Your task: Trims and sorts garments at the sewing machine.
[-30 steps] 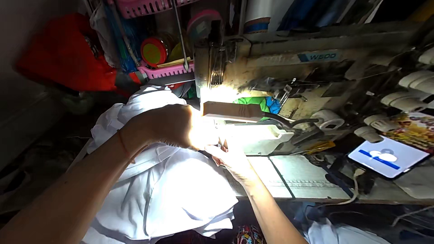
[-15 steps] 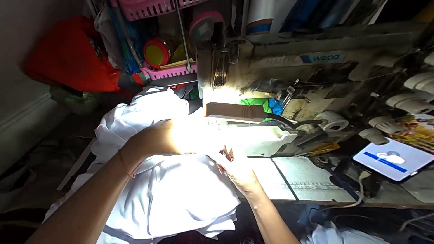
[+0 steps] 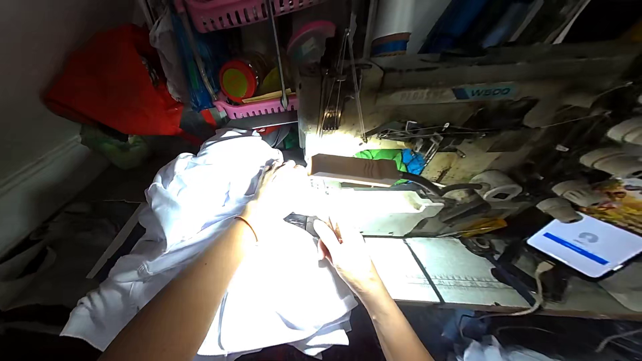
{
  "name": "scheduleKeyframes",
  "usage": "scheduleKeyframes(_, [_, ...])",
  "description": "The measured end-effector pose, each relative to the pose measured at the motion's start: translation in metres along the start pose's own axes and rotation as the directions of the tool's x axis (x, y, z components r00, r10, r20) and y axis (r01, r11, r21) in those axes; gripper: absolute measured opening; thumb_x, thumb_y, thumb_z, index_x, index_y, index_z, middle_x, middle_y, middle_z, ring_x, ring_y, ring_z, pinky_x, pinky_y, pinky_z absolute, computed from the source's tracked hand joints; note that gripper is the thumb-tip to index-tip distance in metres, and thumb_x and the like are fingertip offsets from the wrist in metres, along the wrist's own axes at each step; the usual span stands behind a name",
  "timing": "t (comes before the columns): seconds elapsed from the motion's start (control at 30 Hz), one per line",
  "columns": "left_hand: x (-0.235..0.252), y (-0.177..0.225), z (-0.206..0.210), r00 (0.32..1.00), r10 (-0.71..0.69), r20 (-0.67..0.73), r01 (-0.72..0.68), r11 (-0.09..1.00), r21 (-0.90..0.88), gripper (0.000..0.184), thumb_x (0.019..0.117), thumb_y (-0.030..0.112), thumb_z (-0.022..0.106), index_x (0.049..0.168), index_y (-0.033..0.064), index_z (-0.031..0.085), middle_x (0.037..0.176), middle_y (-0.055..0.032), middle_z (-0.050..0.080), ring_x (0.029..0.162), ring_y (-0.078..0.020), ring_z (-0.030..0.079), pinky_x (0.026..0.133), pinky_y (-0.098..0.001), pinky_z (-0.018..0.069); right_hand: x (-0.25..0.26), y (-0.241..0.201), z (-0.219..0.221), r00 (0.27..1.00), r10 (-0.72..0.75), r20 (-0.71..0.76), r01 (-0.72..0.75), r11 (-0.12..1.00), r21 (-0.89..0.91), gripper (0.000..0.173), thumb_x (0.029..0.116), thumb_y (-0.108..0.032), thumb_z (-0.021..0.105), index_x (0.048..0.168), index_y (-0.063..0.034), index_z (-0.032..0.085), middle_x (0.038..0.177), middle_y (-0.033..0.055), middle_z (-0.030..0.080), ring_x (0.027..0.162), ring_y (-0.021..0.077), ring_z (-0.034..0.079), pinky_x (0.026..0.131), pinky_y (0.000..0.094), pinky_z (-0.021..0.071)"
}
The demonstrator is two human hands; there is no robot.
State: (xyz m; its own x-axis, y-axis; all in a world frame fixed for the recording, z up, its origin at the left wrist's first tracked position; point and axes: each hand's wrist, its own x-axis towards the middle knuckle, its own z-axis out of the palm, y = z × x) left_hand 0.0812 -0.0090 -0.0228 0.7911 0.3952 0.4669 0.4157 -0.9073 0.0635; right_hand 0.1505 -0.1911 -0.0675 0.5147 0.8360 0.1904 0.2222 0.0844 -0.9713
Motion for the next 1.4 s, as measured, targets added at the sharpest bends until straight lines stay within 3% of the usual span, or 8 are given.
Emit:
scheduleKeyframes(0.2, [0.017,0.007,-0.044,0.974,-0.181,0.135,0.186,0.982,-0.022,0.028,0.0979,0.016,0.063,0.122,0.0017,0.066,0.127,-0.0192,0.063,0.122,-0.0349,0.060,0.098,-0.0518,0.0493,-0.006,-0.011,-0.001,0.981,-0.125,-0.150,0.112,0.990,-0.091,0.026,0.1040,-0.018,0.051,0.121,-0.0121,0.070,0.078,-0.0028,0.062,0.056,0.0026,0.053,0.052,0.0186,0.0470])
scheduleKeyframes(0.37, [0.016,-0.046,-0.061,0.946,-0.318,-0.061,0.318,0.948,-0.011,0.019,0.0991,0.014,0.062,0.111,0.0015,0.069,0.119,-0.0202,0.067,0.113,-0.0375,0.066,0.089,-0.0566,0.0540,-0.011,-0.006,-0.028,0.971,-0.204,-0.122,0.130,0.887,-0.443,0.046,0.1045,-0.036,0.043,0.140,-0.0139,0.063,0.138,0.0041,0.063,0.126,0.0138,0.059,0.104,0.0394,0.0489])
scheduleKeyframes(0.53, [-0.031,-0.027,-0.108,0.965,-0.245,-0.092,0.221,0.952,-0.213,0.015,0.0973,0.006,0.065,0.112,0.0042,0.070,0.107,-0.0152,0.071,0.098,-0.0307,0.069,0.085,-0.0537,0.0556,0.006,-0.031,-0.027,0.913,-0.397,-0.093,0.206,0.646,-0.735,0.032,0.1018,-0.030,0.057,0.125,-0.0146,0.072,0.111,0.0077,0.073,0.094,0.0254,0.071,0.077,0.0494,0.0573])
scheduleKeyframes(0.7, [-0.085,0.017,-0.129,0.994,-0.065,0.090,0.103,0.847,-0.521,0.005,0.0922,0.012,0.066,0.089,0.0153,0.067,0.069,0.0074,0.059,0.053,-0.0009,0.050,0.046,-0.0176,0.0413,0.037,-0.045,-0.005,0.873,-0.477,0.101,0.356,0.483,-0.800,0.023,0.0994,-0.019,0.063,0.117,-0.0102,0.074,0.099,0.0113,0.072,0.084,0.0322,0.070,0.068,0.0545,0.0551])
scheduleKeyframes(1.0, [-0.090,-0.084,-0.147,0.780,-0.501,-0.375,0.114,0.704,-0.701,0.023,0.1071,0.024,0.050,0.121,0.0056,0.055,0.120,-0.0038,0.067,0.116,-0.0127,0.064,0.103,-0.0355,0.0525,0.016,-0.032,-0.021,0.959,-0.278,0.047,0.265,0.835,-0.482,0.022,0.0992,-0.024,0.066,0.120,-0.0171,0.073,0.109,-0.0002,0.071,0.095,0.0115,0.067,0.084,0.0385,0.0581])
scheduleKeyframes(1.13, [-0.098,-0.058,-0.110,0.925,-0.310,-0.219,0.196,0.884,-0.425,0.057,0.1006,0.032,0.060,0.150,0.0053,0.046,0.154,-0.0138,0.047,0.143,-0.0257,0.044,0.116,-0.0496,0.0383,0.004,-0.016,-0.024,0.974,-0.225,-0.023,0.193,0.880,-0.434,0.030,0.0996,-0.022,0.064,0.129,-0.0159,0.070,0.120,0.0014,0.071,0.106,0.0112,0.068,0.091,0.0381,0.0569])
scheduleKeyframes(1.27, [-0.088,-0.026,-0.084,0.982,-0.134,-0.129,0.128,0.990,-0.053,0.061,0.0931,0.011,0.065,0.152,0.0106,0.049,0.149,-0.0118,0.055,0.137,-0.0360,0.049,0.105,-0.0628,0.0382,0.001,-0.022,-0.014,0.974,-0.222,0.043,0.216,0.859,-0.464,0.032,0.1007,-0.030,0.060,0.129,-0.0210,0.070,0.120,-0.0027,0.071,0.105,0.0094,0.067,0.089,0.0378,0.0568])
scheduleKeyframes(1.4, [-0.082,-0.030,-0.101,0.987,-0.121,-0.104,0.117,0.992,-0.045,0.022,0.0872,0.010,0.073,0.109,0.0077,0.075,0.113,-0.0120,0.070,0.108,-0.0366,0.062,0.083,-0.0603,0.0451,0.002,-0.027,-0.021,0.954,-0.300,0.015,0.250,0.765,-0.593,0.033,0.1001,-0.033,0.060,0.131,-0.0270,0.070,0.110,-0.0033,0.071,0.089,0.0122,0.067,0.074,0.0414,0.0563])
